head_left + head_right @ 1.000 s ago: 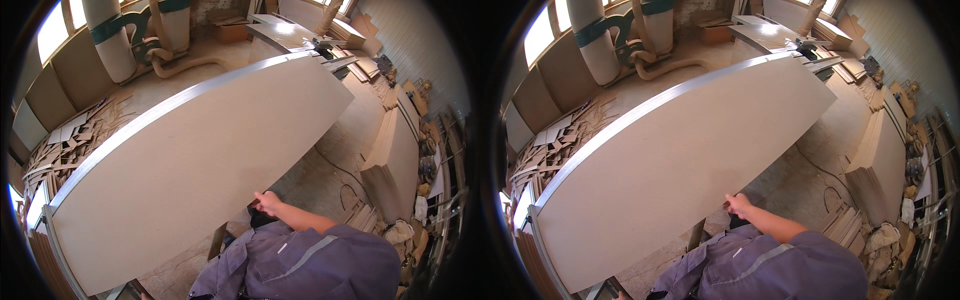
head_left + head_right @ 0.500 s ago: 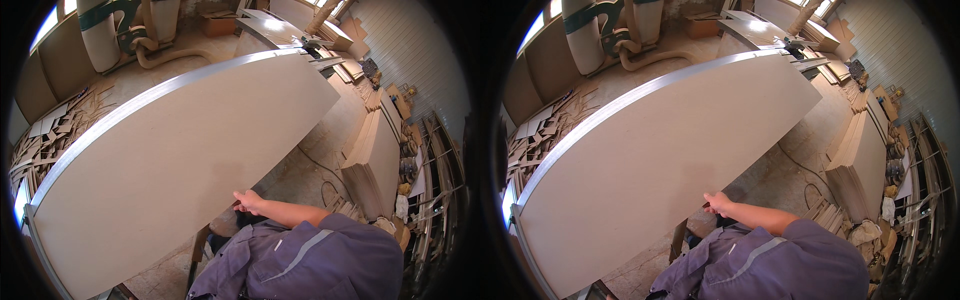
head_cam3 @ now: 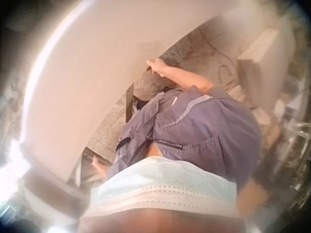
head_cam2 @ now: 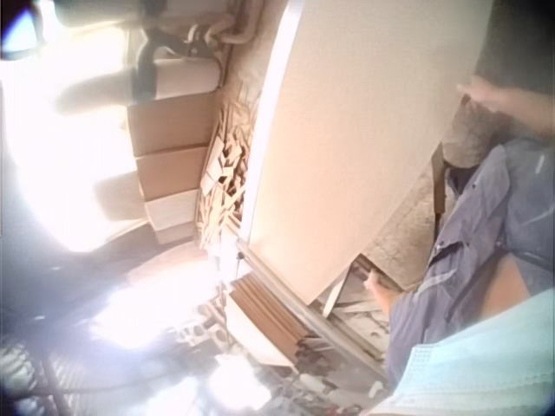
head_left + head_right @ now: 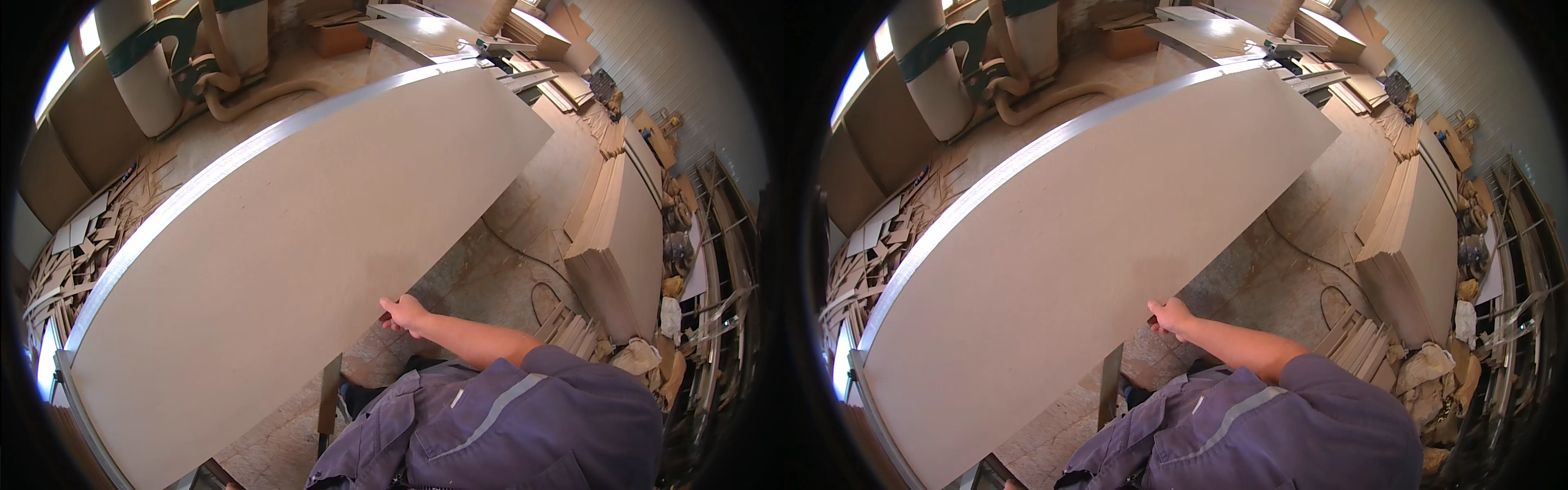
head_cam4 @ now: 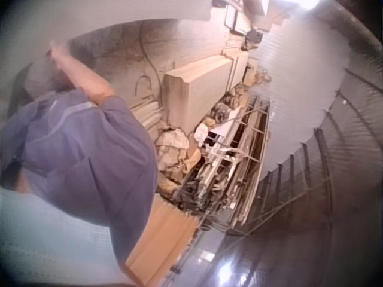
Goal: The person repeatedly positions large light-colored wood panels on a table saw, feeds them through the blade to cut narrow strips, and removes the offcuts. The process is repeated multiple times with different panels.
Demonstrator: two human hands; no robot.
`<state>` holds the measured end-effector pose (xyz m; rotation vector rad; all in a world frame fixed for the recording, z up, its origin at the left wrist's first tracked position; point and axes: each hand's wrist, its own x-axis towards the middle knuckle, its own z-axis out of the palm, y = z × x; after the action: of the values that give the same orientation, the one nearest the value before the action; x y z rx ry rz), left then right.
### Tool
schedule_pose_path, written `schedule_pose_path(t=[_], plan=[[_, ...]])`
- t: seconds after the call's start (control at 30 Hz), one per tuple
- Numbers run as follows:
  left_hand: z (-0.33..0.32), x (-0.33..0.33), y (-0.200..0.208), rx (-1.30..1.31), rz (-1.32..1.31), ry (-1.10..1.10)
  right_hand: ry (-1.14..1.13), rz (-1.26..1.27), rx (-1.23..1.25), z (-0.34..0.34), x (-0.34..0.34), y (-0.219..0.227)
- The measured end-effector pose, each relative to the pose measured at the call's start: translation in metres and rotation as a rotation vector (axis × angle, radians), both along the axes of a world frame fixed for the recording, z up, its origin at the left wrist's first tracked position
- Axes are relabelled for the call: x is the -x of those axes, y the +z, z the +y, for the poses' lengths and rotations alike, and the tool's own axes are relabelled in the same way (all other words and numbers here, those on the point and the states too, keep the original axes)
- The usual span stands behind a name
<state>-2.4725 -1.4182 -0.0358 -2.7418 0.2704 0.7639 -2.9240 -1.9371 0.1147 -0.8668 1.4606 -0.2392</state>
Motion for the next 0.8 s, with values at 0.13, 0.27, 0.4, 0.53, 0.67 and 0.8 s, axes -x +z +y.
schedule_pose_path(t=[0.13, 0.27, 0.4, 0.53, 0.67, 0.8], plan=[[-0.015, 0.030, 0.007, -0.017, 0.020, -0.095, 0.032, 0.024, 0.125, -0.012, 0.039, 0.005], [-0.040, 0.066, 0.009, -0.036, 0.044, -0.215, 0.048, 0.047, 0.294, -0.014, 0.108, 0.004], [-0.057, 0.106, 0.020, -0.071, 0.065, -0.329, 0.049, 0.057, 0.243, -0.001, 0.214, 0.003], [-0.087, 0.144, 0.022, -0.096, 0.112, -0.451, -0.075, 0.048, 0.150, 0.017, 0.336, -0.005], [-0.128, 0.184, 0.027, -0.113, 0.133, -0.536, -0.200, 0.125, 0.041, 0.014, 0.427, -0.003], [-0.176, 0.233, 0.030, -0.128, 0.154, -0.581, -0.225, 0.053, 0.083, -0.036, 0.475, 0.002]])
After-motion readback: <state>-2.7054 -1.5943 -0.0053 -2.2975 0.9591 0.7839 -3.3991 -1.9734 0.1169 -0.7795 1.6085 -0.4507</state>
